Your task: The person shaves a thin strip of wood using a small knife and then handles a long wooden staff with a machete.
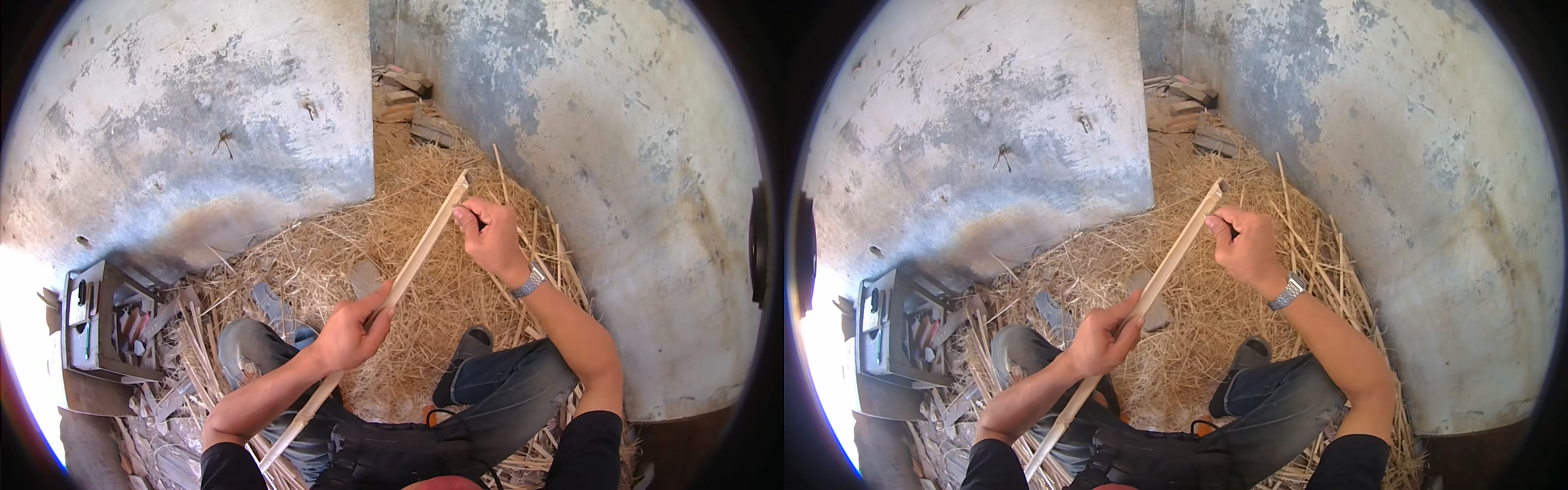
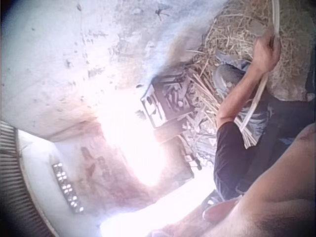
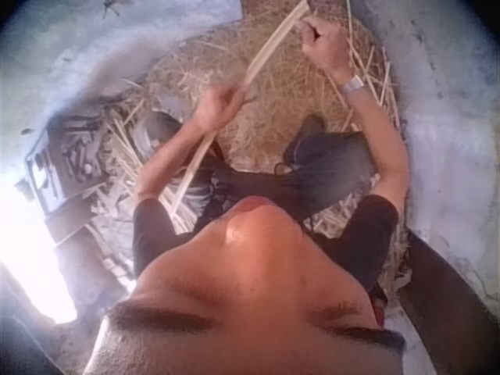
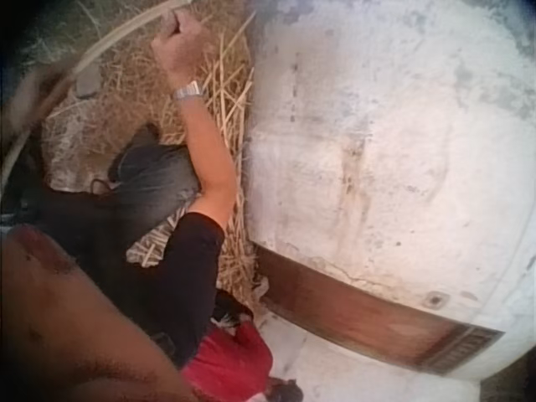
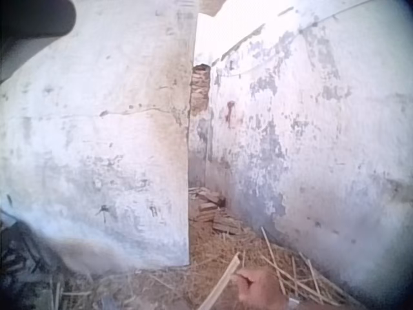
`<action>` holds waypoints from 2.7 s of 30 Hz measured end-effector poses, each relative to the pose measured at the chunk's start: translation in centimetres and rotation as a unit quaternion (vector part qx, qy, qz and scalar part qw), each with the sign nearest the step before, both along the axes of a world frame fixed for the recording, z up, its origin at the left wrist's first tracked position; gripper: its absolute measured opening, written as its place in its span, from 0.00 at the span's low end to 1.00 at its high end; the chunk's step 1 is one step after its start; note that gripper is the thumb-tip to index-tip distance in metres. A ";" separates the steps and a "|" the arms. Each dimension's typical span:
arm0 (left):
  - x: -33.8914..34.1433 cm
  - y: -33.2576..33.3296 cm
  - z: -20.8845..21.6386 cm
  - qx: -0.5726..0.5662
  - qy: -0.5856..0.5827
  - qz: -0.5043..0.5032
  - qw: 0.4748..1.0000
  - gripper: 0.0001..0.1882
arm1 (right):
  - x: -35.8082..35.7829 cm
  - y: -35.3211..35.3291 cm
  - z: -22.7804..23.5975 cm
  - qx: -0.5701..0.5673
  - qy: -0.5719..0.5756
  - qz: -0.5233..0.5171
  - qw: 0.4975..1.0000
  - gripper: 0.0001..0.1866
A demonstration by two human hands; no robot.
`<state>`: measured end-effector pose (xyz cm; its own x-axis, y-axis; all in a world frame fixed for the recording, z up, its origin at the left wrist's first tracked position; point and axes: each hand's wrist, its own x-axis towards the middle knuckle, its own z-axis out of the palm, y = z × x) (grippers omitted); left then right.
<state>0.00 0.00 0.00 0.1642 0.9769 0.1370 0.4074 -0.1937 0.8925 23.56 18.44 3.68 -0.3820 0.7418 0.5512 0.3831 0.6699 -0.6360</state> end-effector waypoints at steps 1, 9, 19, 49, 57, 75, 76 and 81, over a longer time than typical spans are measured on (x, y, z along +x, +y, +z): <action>0.0 0.0 -0.1 0.001 0.001 0.004 1.000 0.26 | -0.2 -0.1 0.0 -0.001 0.000 -0.001 1.000 0.07; 0.0 -0.1 -0.1 -0.010 0.007 0.011 1.000 0.26 | -0.4 -0.8 -0.3 -0.013 0.008 0.008 1.000 0.08; 0.2 0.9 -0.3 -0.016 -0.023 0.030 0.999 0.27 | -2.7 -4.5 -0.5 -0.023 -0.021 0.047 0.998 0.06; 0.1 1.7 0.6 0.006 -0.103 0.027 0.994 0.27 | -2.9 -3.9 2.5 -0.134 0.030 0.085 0.987 0.13; 0.1 1.8 2.0 -0.028 -0.098 0.006 0.995 0.27 | -2.5 -3.9 2.1 -0.245 0.049 0.145 0.957 0.16; -1.1 0.7 1.6 -0.132 -0.070 -0.119 0.982 0.23 | 1.5 -0.4 4.0 -0.430 0.295 0.088 0.849 0.07; -0.8 0.7 1.9 -0.125 -0.069 -0.104 0.984 0.23 | 2.0 -0.2 3.8 -0.407 0.268 0.091 0.868 0.07; -0.4 0.9 1.5 -0.082 -0.103 -0.065 0.989 0.22 | 1.7 -0.7 4.5 -0.209 0.113 0.074 0.969 0.12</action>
